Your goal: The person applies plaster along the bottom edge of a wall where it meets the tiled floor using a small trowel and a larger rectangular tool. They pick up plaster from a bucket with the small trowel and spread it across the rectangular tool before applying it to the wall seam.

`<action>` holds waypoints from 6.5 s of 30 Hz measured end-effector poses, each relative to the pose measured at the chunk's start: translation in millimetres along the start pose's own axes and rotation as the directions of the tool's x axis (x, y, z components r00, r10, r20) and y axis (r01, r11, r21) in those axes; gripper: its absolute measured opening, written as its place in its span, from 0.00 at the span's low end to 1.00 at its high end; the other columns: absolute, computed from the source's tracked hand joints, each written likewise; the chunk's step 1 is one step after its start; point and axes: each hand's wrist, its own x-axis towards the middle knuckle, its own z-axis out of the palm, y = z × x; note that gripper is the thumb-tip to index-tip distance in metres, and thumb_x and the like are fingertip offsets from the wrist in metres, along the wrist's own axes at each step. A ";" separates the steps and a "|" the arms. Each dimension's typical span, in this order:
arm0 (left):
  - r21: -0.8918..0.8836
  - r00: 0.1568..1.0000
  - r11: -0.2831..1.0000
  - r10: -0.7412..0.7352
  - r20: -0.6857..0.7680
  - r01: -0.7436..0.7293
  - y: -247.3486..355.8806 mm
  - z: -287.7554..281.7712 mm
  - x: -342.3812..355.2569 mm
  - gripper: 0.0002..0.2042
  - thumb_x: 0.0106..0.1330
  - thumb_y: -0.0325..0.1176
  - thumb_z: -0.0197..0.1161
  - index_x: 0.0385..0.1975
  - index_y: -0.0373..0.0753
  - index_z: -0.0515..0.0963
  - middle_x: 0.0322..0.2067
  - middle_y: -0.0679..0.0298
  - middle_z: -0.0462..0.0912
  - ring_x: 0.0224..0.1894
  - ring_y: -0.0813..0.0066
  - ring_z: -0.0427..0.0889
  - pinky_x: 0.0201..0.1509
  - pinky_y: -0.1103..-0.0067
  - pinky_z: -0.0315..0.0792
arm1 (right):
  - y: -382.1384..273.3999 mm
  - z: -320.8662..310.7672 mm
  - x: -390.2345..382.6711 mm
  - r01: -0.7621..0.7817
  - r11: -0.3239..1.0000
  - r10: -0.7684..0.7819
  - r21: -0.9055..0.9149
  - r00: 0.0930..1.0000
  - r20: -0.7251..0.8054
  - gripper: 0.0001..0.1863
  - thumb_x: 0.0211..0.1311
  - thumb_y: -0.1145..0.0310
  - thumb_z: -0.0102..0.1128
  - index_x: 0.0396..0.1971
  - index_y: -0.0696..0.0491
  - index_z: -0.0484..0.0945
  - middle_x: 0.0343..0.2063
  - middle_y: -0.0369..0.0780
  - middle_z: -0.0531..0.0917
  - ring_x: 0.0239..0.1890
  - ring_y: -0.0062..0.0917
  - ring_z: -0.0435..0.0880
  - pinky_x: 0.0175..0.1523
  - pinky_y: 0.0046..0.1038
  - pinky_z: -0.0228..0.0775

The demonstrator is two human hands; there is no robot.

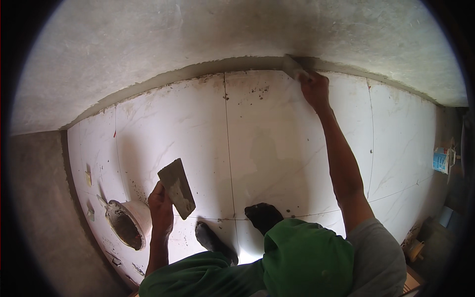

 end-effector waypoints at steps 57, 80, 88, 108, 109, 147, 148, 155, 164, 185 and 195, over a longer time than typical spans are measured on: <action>-0.345 0.946 0.896 -0.193 0.261 0.278 -12.3 18.5 5.2 0.17 0.81 0.32 0.53 0.64 0.31 0.74 0.54 0.58 0.84 0.52 0.71 0.86 0.56 0.72 0.83 | -54.2 -67.6 -124.9 -0.633 0.503 -0.020 0.589 0.673 0.740 0.16 0.73 0.57 0.67 0.44 0.56 0.86 0.33 0.35 0.88 0.32 0.19 0.86 0.32 0.24 0.77; -0.631 0.999 0.775 -0.004 -0.042 -0.023 -5.9 2.2 17.7 0.16 0.78 0.23 0.48 0.61 0.29 0.72 0.53 0.53 0.82 0.52 0.67 0.86 0.58 0.70 0.83 | -187.0 -16.0 -213.3 0.487 0.781 -0.602 0.391 0.755 0.261 0.17 0.59 0.76 0.69 0.50 0.57 0.86 0.28 0.37 0.80 0.25 0.24 0.81 0.28 0.27 0.72; -0.042 0.997 0.998 0.035 -0.070 -0.038 18.2 20.1 15.1 0.13 0.82 0.27 0.50 0.58 0.30 0.76 0.51 0.59 0.85 0.52 0.78 0.83 0.58 0.77 0.80 | -229.6 8.3 -234.7 0.787 0.504 -0.861 0.356 0.487 0.144 0.34 0.37 0.80 0.68 0.55 0.63 0.83 0.30 0.38 0.76 0.26 0.27 0.79 0.27 0.30 0.73; -0.255 0.970 0.957 -0.186 -0.159 0.142 -58.1 -84.1 -28.8 0.13 0.80 0.23 0.52 0.58 0.33 0.79 0.46 0.64 0.86 0.46 0.82 0.83 0.52 0.80 0.78 | -314.9 337.8 -31.2 0.675 0.659 -0.723 0.331 0.690 0.031 0.09 0.63 0.71 0.66 0.25 0.57 0.79 0.27 0.49 0.81 0.29 0.52 0.81 0.37 0.49 0.74; -0.285 0.967 0.947 -0.199 -0.157 0.148 -64.8 -88.7 -27.2 0.13 0.80 0.23 0.52 0.58 0.33 0.78 0.46 0.64 0.86 0.46 0.82 0.83 0.52 0.80 0.78 | -311.7 345.2 -31.3 0.672 0.660 -0.723 0.334 0.690 0.039 0.09 0.63 0.71 0.66 0.25 0.57 0.79 0.27 0.49 0.81 0.29 0.52 0.81 0.37 0.49 0.74; -0.357 0.938 0.929 -0.204 -0.279 0.096 -83.2 -102.6 -38.0 0.14 0.78 0.24 0.54 0.59 0.32 0.77 0.49 0.63 0.86 0.50 0.81 0.84 0.56 0.79 0.78 | -313.1 331.5 -41.9 0.495 0.837 -0.521 0.233 0.851 0.064 0.10 0.61 0.70 0.68 0.21 0.55 0.79 0.23 0.51 0.80 0.29 0.51 0.83 0.36 0.49 0.74; -0.363 0.932 0.924 -0.230 -0.282 0.119 -83.0 -100.7 -38.2 0.14 0.77 0.23 0.55 0.59 0.31 0.77 0.49 0.63 0.86 0.50 0.81 0.84 0.56 0.79 0.78 | -307.9 322.2 -41.6 0.446 0.865 -0.475 0.232 0.875 0.089 0.10 0.60 0.70 0.68 0.21 0.54 0.79 0.22 0.49 0.80 0.29 0.50 0.83 0.35 0.48 0.75; -0.356 0.938 0.924 -0.237 -0.251 0.139 -83.1 -90.2 -37.1 0.17 0.75 0.22 0.56 0.61 0.30 0.76 0.52 0.61 0.86 0.52 0.79 0.84 0.57 0.78 0.78 | -346.3 397.4 -59.3 0.619 0.674 -0.693 0.403 0.719 0.055 0.07 0.55 0.78 0.68 0.22 0.57 0.78 0.24 0.50 0.82 0.29 0.49 0.84 0.33 0.46 0.76; -0.403 0.917 0.912 -0.225 -0.329 0.079 -86.1 -87.4 -56.4 0.18 0.75 0.24 0.58 0.62 0.29 0.75 0.52 0.60 0.86 0.52 0.78 0.84 0.58 0.78 0.78 | -314.7 376.1 -41.9 0.593 0.745 -0.626 0.305 0.780 0.012 0.06 0.53 0.74 0.68 0.22 0.55 0.78 0.23 0.47 0.82 0.28 0.45 0.85 0.34 0.45 0.78; -0.299 0.936 0.950 -0.180 -0.302 0.087 -75.2 -81.7 -54.8 0.14 0.78 0.26 0.58 0.60 0.31 0.77 0.49 0.63 0.86 0.48 0.81 0.84 0.55 0.80 0.78 | -272.7 311.9 -17.4 0.384 0.888 -0.435 0.251 0.880 0.190 0.14 0.67 0.65 0.66 0.24 0.58 0.82 0.24 0.54 0.83 0.30 0.53 0.85 0.37 0.48 0.75; -0.169 0.938 0.963 -0.248 -0.243 0.211 -60.6 -72.4 -24.8 0.12 0.81 0.26 0.52 0.58 0.33 0.78 0.46 0.64 0.86 0.46 0.81 0.83 0.53 0.80 0.78 | -269.0 317.5 -64.3 0.504 0.720 -0.612 0.478 0.785 0.094 0.08 0.63 0.74 0.65 0.24 0.57 0.77 0.21 0.51 0.79 0.25 0.51 0.81 0.32 0.47 0.73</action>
